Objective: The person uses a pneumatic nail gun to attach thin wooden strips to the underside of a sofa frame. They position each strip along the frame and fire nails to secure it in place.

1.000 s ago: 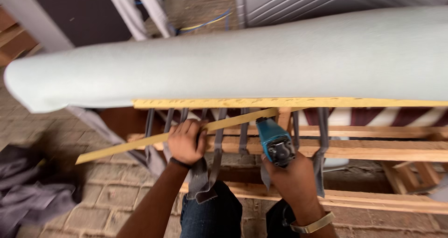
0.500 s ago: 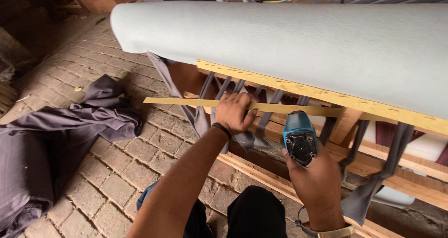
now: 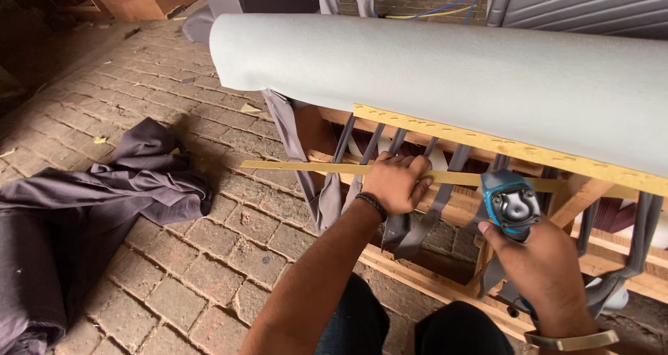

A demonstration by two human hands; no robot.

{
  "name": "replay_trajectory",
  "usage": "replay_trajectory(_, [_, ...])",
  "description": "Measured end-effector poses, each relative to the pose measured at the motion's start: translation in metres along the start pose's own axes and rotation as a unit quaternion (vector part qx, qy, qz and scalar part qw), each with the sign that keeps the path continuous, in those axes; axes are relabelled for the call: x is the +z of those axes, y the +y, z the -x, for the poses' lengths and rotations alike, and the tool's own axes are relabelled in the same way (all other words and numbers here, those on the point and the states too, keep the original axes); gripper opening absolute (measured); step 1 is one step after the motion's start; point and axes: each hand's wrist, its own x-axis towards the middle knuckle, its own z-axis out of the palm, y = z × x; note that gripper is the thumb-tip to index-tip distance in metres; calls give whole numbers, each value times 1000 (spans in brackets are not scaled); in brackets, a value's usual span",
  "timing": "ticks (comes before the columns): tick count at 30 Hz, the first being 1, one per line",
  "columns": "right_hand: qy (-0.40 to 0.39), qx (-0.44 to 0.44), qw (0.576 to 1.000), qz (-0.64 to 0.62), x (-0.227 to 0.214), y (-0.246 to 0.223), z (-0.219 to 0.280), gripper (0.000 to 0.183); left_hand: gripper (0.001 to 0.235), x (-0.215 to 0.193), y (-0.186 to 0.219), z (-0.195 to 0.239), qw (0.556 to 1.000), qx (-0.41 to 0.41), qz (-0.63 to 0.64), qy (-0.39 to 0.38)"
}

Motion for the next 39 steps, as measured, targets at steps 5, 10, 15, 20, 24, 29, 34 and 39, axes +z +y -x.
replay_trajectory(5, [3, -33, 998, 48, -3, -5, 0, 30, 32, 13, 1, 4, 1000, -17, 22, -12])
replay_trajectory(10, [47, -71, 996, 4, -8, -11, 9, 33, 39, 6, 8, 3, 996, -22, 75, 33])
replay_trajectory(15, [44, -79, 996, 4, -11, -18, 14, 40, 38, 2, 16, 3, 998, -52, 35, 16])
replay_trajectory(20, [20, -75, 997, 23, -1, -24, 17, 43, 37, 3, 19, 6, 997, -49, 41, 33])
replay_trajectory(24, [32, -66, 997, 24, 7, -28, 16, 42, 36, 3, 16, 4, 997, -51, 55, 18])
replay_trajectory(29, [48, -20, 996, 69, 19, -33, 18, 41, 38, 9, -12, 11, 998, 49, -16, 48])
replay_trajectory(34, [70, -40, 995, 67, 30, -48, 11, 34, 52, -12, -106, 45, 984, 102, -133, 61])
replay_trajectory(39, [40, 71, 992, 94, 63, -90, -7, 38, 42, -17, -150, 37, 987, 111, -75, 87])
